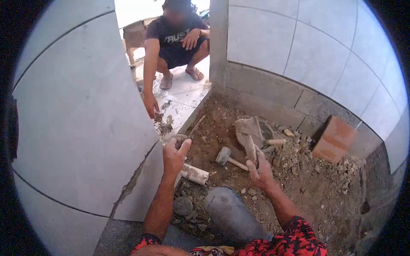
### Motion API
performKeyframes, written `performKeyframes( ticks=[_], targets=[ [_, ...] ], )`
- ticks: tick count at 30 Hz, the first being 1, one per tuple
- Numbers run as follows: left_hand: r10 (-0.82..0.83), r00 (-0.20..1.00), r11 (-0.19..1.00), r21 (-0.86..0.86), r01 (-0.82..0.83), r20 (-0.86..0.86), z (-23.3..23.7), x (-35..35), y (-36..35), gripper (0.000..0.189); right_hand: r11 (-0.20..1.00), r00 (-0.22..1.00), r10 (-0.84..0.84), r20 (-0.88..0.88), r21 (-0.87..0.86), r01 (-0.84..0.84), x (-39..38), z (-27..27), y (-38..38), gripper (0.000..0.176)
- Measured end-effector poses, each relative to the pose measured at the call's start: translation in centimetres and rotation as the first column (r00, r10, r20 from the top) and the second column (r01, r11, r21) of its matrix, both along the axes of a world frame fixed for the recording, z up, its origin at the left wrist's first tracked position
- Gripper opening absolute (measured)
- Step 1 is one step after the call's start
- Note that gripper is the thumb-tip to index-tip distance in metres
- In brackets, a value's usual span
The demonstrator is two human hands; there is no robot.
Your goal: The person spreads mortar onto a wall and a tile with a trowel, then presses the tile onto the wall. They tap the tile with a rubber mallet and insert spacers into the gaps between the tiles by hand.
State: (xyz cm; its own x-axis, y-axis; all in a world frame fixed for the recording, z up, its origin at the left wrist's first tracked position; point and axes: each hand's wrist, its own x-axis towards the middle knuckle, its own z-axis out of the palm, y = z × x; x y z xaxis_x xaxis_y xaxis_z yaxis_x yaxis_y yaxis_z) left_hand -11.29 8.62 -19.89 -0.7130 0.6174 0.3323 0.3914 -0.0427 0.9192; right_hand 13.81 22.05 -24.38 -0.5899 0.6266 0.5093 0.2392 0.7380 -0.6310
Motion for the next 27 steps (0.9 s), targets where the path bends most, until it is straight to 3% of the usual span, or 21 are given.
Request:
performKeyframes(
  ticks=[1,2,4,5,6,7,9,11,13,15,17,19,21,23,25,27],
  targets=[
    [-0.01,1.0,1.0,0.017,0.01,-0.005,0.2,-0.1,-0.2,0.022,0.989,0.999,-0.035,0.017,0.145,0.032,0.4,0.7,-0.7,0.048],
    [0.0,0.998,0.998,0.061,0.004,-0.067,0.2,0.0,-0.2,0.023,0.934,0.998,-0.055,0.022,-0.351,0.059,1.0,2.9,-3.0,0.052],
    [0.03,0.962,0.997,0.074,-0.01,-0.27,0.1,0.1,-1.0,0.022,0.937,0.995,-0.094,0.041,-0.334,0.102,2.0,3.2,-3.8,0.051],
    [0.02,0.964,0.999,0.05,-0.006,-0.267,0.2,0.0,-1.6,0.022,0.938,0.991,-0.115,0.061,-0.323,0.129,2.6,2.8,-3.6,0.049],
    [-0.001,0.943,0.999,0.044,0.016,-0.331,0.4,-0.2,-2.0,0.018,0.969,0.992,-0.126,0.023,-0.214,0.128,2.6,1.5,-2.8,0.047],
    [-0.024,0.921,0.999,0.025,0.037,-0.389,0.6,-0.2,-2.1,0.015,0.961,0.992,-0.119,0.035,-0.248,0.124,1.7,2.5,-3.2,0.047],
    [-0.051,0.923,0.998,-0.059,0.031,-0.381,1.2,-0.6,-2.6,0.013,0.858,0.989,-0.126,-0.074,-0.509,0.071,-0.1,3.9,-3.7,0.046],
    [-0.115,0.843,0.99,-0.135,0.052,-0.525,1.9,-1.4,-2.3,0.012,0.804,0.99,-0.051,-0.131,-0.594,-0.037,-1.8,2.1,-1.3,0.046],
    [-0.083,0.797,0.971,-0.229,-0.071,-0.598,2.3,-2.1,-1.6,0.013,0.734,0.98,0.043,-0.193,-0.659,-0.163,-4.2,0.2,2.2,0.046],
    [-0.133,0.687,0.941,-0.308,-0.138,-0.714,2.3,-3.2,-0.6,0.014,0.786,0.974,0.148,-0.17,-0.578,-0.22,-6.8,-1.8,5.4,0.045],
    [-0.212,0.646,0.845,-0.47,-0.256,-0.733,5.1,-3.0,0.4,0.014,0.678,0.96,0.19,-0.206,-0.679,-0.28,-9.6,-2.3,7.1,0.046],
    [-0.259,0.607,0.757,-0.548,-0.356,-0.752,7.3,-4.0,1.7,0.012,0.495,0.887,0.366,-0.281,-0.749,-0.441,-12.1,-2.7,9.1,0.047],
    [-0.331,0.49,0.583,-0.583,-0.566,-0.806,10.7,-4.2,3.5,0.01,0.34,0.814,0.453,-0.362,-0.774,-0.534,-15.0,-3.2,10.7,0.049],
    [-0.421,0.412,0.492,-0.585,-0.645,-0.808,13.6,-5.5,5.6,0.009,0.147,0.724,0.511,-0.463,-0.783,-0.604,-17.7,-2.9,11.3,0.051],
    [-0.603,0.379,0.301,-0.64,-0.707,-0.702,16.5,-7.6,7.3,0.009,0.022,0.671,0.516,-0.532,-0.775,-0.632,-19.8,-2.8,10.8,0.053],
    [-0.631,0.419,0.205,-0.661,-0.722,-0.653,18.0,-9.5,8.1,0.009,-0.145,0.554,0.529,-0.643,-0.711,-0.688,-21.7,-2.2,10.1,0.056]
  ],
)
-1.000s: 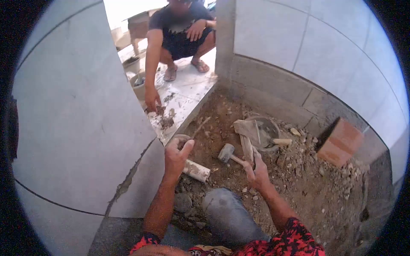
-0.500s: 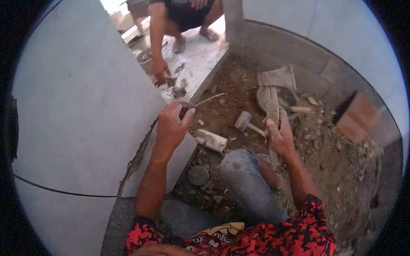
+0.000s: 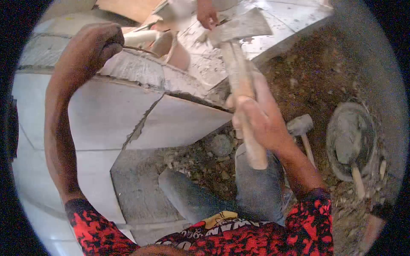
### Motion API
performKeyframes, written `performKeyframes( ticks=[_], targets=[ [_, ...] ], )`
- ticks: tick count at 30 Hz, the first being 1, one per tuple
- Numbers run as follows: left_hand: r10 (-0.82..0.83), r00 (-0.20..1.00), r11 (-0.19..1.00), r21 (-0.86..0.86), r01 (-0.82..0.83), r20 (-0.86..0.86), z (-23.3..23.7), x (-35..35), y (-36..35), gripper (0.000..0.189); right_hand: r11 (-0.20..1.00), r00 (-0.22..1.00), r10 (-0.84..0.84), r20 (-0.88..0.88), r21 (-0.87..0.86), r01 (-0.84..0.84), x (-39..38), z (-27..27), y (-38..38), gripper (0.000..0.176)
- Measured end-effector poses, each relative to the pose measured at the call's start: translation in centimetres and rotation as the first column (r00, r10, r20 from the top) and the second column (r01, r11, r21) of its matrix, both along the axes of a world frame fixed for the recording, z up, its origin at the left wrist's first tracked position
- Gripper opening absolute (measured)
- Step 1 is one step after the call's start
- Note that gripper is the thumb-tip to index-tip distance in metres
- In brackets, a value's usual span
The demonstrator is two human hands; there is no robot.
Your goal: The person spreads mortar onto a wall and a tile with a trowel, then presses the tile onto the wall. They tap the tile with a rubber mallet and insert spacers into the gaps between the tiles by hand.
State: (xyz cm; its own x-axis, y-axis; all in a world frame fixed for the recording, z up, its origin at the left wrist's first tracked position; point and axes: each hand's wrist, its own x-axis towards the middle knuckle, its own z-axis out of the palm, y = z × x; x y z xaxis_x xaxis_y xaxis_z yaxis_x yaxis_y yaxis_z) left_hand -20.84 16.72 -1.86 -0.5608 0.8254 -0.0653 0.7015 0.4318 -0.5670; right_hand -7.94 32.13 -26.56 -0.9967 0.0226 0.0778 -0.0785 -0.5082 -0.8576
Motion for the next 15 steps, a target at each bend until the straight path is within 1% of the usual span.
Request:
performKeyframes(
  ticks=[1,2,3,4,5,7,9,11,14,15],
  targets=[
    [0.129,0.991,0.986,-0.105,-0.127,0.015,0.4,-0.9,-0.1,0.009,0.998,0.999,0.039,-0.021,-0.038,-0.04,-0.7,0.4,-0.9,0.059],
    [0.256,0.967,0.946,-0.21,-0.246,0.021,0.7,-1.7,-0.3,0.009,0.996,0.998,0.065,-0.023,-0.053,-0.067,-1.3,0.9,-1.8,0.059],
    [0.274,0.962,0.938,-0.223,-0.264,0.014,0.7,-2.6,-0.4,0.009,0.987,0.991,0.137,0.008,-0.087,-0.136,-1.7,1.3,-2.6,0.06],
    [0.353,0.934,0.902,-0.284,-0.326,0.049,0.6,-3.4,-0.4,0.009,0.973,0.978,0.205,0.038,-0.12,-0.199,-2.1,1.7,-3.1,0.061],
    [0.433,0.898,0.856,-0.348,-0.383,0.075,0.4,-3.7,-0.1,0.01,0.968,0.975,0.22,0.032,-0.135,-0.213,-2.4,1.9,-3.5,0.061],
    [0.441,0.896,0.853,-0.335,-0.4,0.052,-0.3,-4.0,0.1,0.011,0.958,0.962,0.265,-0.069,-0.096,-0.271,-3.4,2.1,-4.7,0.061],
    [0.441,0.897,0.854,-0.322,-0.409,0.03,-0.6,-3.9,0.2,0.012,0.944,0.953,0.299,-0.048,-0.132,-0.303,-3.7,2.6,-5.6,0.061],
    [0.556,0.831,0.785,-0.324,-0.528,-0.007,-1.3,-3.4,0.9,0.014,0.928,0.943,0.331,-0.029,-0.174,-0.331,-3.8,2.8,-6.1,0.061],
    [0.58,0.815,0.772,-0.314,-0.552,-0.009,-1.5,-4.2,0.4,0.014,0.932,0.948,0.315,-0.039,-0.177,-0.317,-4.2,3.3,-6.5,0.062],
    [0.583,0.813,0.77,-0.315,-0.555,-0.007,-1.5,-4.1,0.4,0.014,0.931,0.94,0.341,-0.024,-0.132,-0.341,-4.4,3.5,-6.7,0.061]
  ],
)
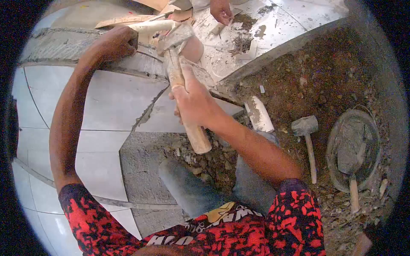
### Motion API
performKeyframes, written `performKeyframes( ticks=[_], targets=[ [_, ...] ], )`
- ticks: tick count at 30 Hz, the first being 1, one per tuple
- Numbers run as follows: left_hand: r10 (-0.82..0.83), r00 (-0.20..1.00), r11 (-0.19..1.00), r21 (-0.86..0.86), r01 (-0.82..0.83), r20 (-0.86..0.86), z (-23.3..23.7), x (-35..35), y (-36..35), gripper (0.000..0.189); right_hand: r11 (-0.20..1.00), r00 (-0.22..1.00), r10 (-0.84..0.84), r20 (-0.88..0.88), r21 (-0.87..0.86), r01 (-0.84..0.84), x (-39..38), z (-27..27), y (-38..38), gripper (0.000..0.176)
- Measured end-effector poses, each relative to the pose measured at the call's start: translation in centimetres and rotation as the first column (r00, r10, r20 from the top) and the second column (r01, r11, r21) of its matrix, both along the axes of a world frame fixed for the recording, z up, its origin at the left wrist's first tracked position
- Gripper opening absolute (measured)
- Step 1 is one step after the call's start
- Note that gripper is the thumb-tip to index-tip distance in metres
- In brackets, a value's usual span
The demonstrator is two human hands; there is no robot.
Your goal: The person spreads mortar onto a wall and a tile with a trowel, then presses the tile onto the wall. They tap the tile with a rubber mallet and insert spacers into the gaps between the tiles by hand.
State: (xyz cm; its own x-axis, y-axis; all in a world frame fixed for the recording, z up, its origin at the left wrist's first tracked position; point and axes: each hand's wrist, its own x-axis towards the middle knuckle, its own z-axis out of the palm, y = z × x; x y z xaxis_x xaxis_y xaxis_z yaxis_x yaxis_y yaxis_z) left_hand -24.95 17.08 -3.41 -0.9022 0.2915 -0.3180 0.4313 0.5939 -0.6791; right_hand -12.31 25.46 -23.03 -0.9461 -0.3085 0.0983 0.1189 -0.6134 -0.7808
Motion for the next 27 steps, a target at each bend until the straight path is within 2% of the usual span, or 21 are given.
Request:
performKeyframes(
  ticks=[1,5,7,12,14,16,18,20,22,26,27],
  targets=[
    [-0.005,1.0,1.0,0.005,0.005,0.026,0.0,0.0,0.1,0.013,0.999,1.0,0.023,-0.003,0.048,-0.023,-0.2,0.2,-0.1,0.061],
    [-0.044,0.995,0.998,0.044,0.04,0.084,0.0,-0.5,-0.4,0.012,0.999,0.999,0.007,-0.042,0.048,-0.005,-0.7,-1.0,-1.5,0.056],
    [-0.064,0.996,0.998,0.027,0.063,0.059,0.0,-0.7,-0.5,0.011,0.999,0.999,-0.007,-0.051,0.046,0.009,-0.6,-1.0,-1.5,0.054],
    [-0.115,0.993,0.993,-0.003,0.115,-0.005,-0.3,-1.1,-0.8,0.012,0.998,0.997,-0.012,-0.074,0.056,0.016,-0.7,-0.7,-0.4,0.058],
    [-0.156,0.986,0.987,-0.026,0.158,0.064,-0.1,-0.9,-0.7,0.011,0.998,0.996,-0.024,-0.088,0.048,0.028,-0.7,-0.9,-0.1,0.06],
    [-0.125,0.99,0.992,0.014,0.124,0.062,0.1,-0.3,-0.5,0.011,0.995,0.996,-0.083,-0.032,0.058,0.085,-0.2,-0.1,0.8,0.061],
    [-0.093,0.994,0.994,0.057,0.089,0.061,0.3,-0.1,-0.3,0.011,0.99,0.99,-0.134,-0.046,0.046,0.136,-0.5,0.2,1.1,0.062],
    [-0.016,0.991,0.998,0.057,0.008,0.131,0.5,-0.3,-0.3,0.012,0.983,0.982,-0.181,-0.061,0.034,0.183,-0.5,0.6,1.0,0.063],
    [-0.027,0.99,0.997,0.077,0.017,0.141,0.5,-0.7,-0.8,0.012,0.964,0.962,-0.263,-0.075,0.001,0.264,-0.2,1.2,0.6,0.063],
    [-0.013,0.987,0.996,0.088,-0.001,0.163,0.5,-0.9,-0.9,0.013,0.976,0.976,-0.21,-0.057,0.039,0.213,0.0,1.6,-0.8,0.064],
    [-0.016,0.987,0.996,0.092,0.001,0.161,0.4,-0.9,-0.9,0.013,0.987,0.99,-0.118,-0.076,0.097,0.125,-0.3,1.3,-1.1,0.064]
  ],
)
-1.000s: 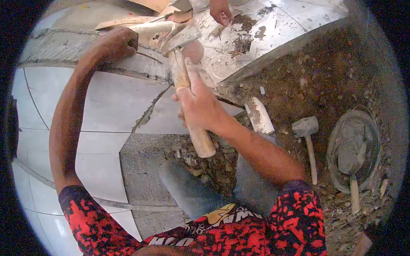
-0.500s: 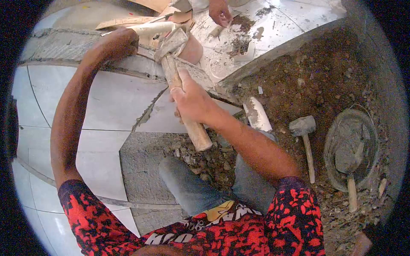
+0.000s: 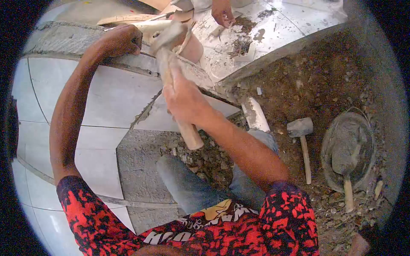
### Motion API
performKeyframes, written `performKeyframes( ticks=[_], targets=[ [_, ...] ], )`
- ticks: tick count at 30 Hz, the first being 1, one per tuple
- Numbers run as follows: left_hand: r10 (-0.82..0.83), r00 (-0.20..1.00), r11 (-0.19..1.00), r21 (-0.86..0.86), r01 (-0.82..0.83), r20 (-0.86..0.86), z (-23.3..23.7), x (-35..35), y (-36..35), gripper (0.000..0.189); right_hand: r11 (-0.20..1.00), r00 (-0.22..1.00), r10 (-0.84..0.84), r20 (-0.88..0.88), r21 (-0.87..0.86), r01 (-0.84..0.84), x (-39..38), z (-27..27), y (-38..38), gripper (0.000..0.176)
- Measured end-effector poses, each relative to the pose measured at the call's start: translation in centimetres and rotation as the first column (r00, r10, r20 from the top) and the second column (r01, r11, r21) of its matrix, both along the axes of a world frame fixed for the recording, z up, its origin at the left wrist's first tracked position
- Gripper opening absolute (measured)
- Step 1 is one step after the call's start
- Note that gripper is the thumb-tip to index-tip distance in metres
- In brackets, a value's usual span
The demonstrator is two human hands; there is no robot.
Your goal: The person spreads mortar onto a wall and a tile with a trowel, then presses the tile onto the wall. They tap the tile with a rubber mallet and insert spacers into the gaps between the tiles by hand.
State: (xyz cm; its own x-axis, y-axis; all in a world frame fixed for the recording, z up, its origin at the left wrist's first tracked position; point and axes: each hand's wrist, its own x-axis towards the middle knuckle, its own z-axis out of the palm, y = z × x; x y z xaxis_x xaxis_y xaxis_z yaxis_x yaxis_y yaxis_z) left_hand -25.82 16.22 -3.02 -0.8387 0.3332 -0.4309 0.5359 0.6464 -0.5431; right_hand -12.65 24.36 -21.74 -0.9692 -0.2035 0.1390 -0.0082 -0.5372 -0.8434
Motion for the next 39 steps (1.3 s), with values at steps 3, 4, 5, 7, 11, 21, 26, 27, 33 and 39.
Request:
performKeyframes(
  ticks=[3,4,5,7,11,21,26,27,33,39],
  targets=[
    [-0.001,0.998,1.0,-0.031,-0.001,-0.06,-0.2,0.2,0.3,0.014,0.999,0.999,-0.038,-0.023,-0.003,0.038,0.2,-0.4,0.2,0.064],
    [-0.048,0.997,0.998,-0.038,0.046,-0.06,0.0,0.6,0.3,0.014,0.986,0.987,-0.155,-0.033,-0.069,0.153,0.3,-0.5,0.3,0.065],
    [-0.093,0.994,0.995,-0.047,0.09,-0.056,0.0,0.9,0.4,0.014,0.987,0.988,-0.151,-0.033,-0.067,0.149,0.3,-0.4,0.1,0.065],
    [-0.065,0.995,0.996,-0.057,0.061,-0.069,0.0,1.3,0.7,0.014,0.965,0.966,-0.259,0.01,-0.033,0.259,0.3,-0.4,-0.8,0.064],
    [-0.06,0.996,0.996,-0.075,0.055,-0.066,-0.5,0.1,-0.2,0.014,0.986,0.994,-0.059,-0.093,0.147,0.073,-0.7,-1.2,-1.1,0.064],
    [-0.087,0.996,0.98,-0.18,0.083,-0.014,-0.4,0.9,1.4,0.016,0.994,0.995,-0.102,-0.015,0.047,0.103,-0.5,-1.9,-0.9,0.062],
    [-0.085,0.996,0.974,-0.21,0.079,-0.019,-0.5,1.1,1.1,0.016,0.999,0.999,0.046,-0.024,0.012,-0.046,-0.5,-1.7,0.3,0.061],
    [-0.125,0.992,0.979,-0.166,0.119,-0.021,-0.4,0.9,0.8,0.016,0.999,0.999,-0.045,0.002,0.0,0.045,-0.3,-1.6,-0.3,0.061],
    [-0.101,0.995,0.982,-0.162,0.099,-0.005,-0.5,0.1,0.2,0.015,1.0,0.999,-0.025,0.043,-0.004,0.025,-0.1,-2.4,-0.5,0.063],
    [-0.112,0.993,0.972,-0.211,0.101,-0.042,-0.7,0.5,0.6,0.013,0.997,0.997,-0.069,0.04,0.029,0.068,-0.4,-2.7,-0.4,0.065]
  ],
)
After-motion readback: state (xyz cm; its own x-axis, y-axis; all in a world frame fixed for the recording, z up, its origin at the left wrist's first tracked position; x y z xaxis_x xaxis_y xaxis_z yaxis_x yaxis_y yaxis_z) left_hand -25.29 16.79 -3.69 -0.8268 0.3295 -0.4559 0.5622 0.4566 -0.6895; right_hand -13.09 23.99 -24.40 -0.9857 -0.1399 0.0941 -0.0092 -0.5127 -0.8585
